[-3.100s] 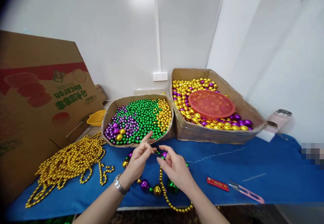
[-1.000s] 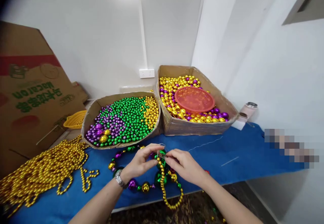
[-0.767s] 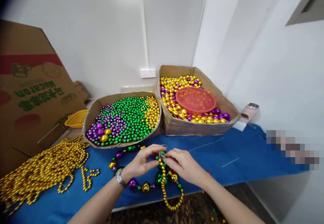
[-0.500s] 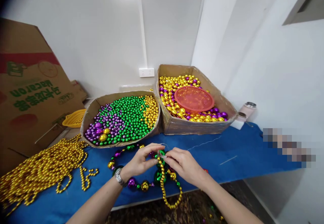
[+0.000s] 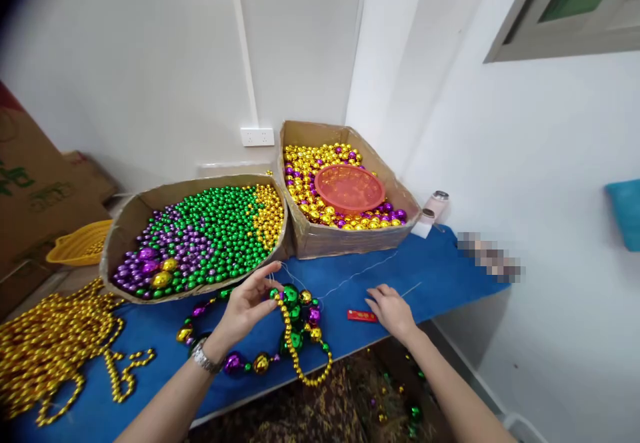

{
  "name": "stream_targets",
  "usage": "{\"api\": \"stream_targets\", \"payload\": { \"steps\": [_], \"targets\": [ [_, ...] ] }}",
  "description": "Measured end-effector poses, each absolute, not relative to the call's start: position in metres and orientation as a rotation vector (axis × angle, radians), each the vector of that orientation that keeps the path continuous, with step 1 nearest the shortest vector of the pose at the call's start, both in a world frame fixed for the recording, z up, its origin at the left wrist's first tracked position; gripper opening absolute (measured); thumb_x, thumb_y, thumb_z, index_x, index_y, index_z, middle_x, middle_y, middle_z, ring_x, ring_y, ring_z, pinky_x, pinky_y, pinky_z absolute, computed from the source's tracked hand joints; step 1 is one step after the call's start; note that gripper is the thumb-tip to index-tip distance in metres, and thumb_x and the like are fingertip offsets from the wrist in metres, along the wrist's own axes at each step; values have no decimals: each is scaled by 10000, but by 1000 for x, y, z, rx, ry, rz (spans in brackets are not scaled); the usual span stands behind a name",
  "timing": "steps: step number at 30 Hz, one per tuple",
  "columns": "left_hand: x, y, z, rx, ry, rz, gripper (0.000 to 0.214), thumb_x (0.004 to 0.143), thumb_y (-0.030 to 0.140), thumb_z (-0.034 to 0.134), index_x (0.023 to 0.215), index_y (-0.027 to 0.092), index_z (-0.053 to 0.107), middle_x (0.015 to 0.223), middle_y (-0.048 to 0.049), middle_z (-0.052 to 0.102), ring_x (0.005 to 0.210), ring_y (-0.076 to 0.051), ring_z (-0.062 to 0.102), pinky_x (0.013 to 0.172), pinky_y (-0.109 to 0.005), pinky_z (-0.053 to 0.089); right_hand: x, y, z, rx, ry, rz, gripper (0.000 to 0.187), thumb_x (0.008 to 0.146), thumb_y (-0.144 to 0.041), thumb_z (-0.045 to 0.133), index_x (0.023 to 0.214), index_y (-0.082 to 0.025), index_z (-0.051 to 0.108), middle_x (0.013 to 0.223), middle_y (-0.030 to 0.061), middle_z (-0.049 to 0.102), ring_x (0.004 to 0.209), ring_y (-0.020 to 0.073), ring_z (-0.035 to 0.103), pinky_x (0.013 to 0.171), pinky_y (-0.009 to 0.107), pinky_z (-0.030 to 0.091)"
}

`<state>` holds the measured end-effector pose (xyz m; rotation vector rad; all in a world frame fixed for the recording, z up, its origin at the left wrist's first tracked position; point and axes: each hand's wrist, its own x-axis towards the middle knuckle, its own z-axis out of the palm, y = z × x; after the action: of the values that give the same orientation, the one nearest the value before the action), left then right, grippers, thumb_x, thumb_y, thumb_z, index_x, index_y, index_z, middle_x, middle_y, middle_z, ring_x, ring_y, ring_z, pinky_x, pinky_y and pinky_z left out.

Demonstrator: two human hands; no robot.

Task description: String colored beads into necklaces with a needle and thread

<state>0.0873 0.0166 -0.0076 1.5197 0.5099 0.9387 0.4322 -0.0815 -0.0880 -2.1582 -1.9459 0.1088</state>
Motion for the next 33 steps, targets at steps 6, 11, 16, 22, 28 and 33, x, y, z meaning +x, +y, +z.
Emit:
{"api": "stream_targets", "payload": {
  "steps": [6,11,16,22,28,33],
  "targets": [
    [89,16,-9,1481,486,958,606,755,240,689,1321,239,472,1121,-91,628,966,-202,592,780,-287,487,403,-86,-83,-1916,-2107,341,228,860,-393,517,964,-243,653,943,87,635,963,253,593,888,406,445],
    [91,13,-5,1487,484,923,612,755,241,686,1325,223,466,1044,-88,639,952,-204,593,783,-295,481,369,-80,-58,-1738,-2034,508,359,962,-345,271,1160,-211,538,978,91,629,890,198,620,818,345,484],
    [93,11,-4,1551,437,903,590,744,226,695,1299,230,494,1160,-104,591,940,-202,596,824,-331,470,327,-71,2,-1553,-2030,701,318,992,-344,229,1140,-237,489,838,-8,646,688,119,616,634,232,486],
    [94,10,-2,1603,398,870,577,753,235,690,1296,254,498,1335,-119,485,941,-195,604,860,-361,480,296,-49,40,-1496,-2197,513,323,963,-373,320,751,-210,501,686,-25,587,640,121,548,589,230,383],
    [94,11,-4,1617,376,873,579,750,240,698,1294,259,501,1331,-111,501,981,-209,605,912,-391,466,287,-35,32,-1518,-2280,290,365,952,-361,326,665,-207,490,636,-2,571,621,138,522,586,255,322],
    [94,12,-7,1605,359,879,569,754,239,701,1290,261,510,1327,-108,508,982,-204,606,933,-389,448,286,-34,32,-1509,-2343,100,381,950,-352,323,677,-204,545,632,16,585,621,144,519,592,264,297]
  ]
}}
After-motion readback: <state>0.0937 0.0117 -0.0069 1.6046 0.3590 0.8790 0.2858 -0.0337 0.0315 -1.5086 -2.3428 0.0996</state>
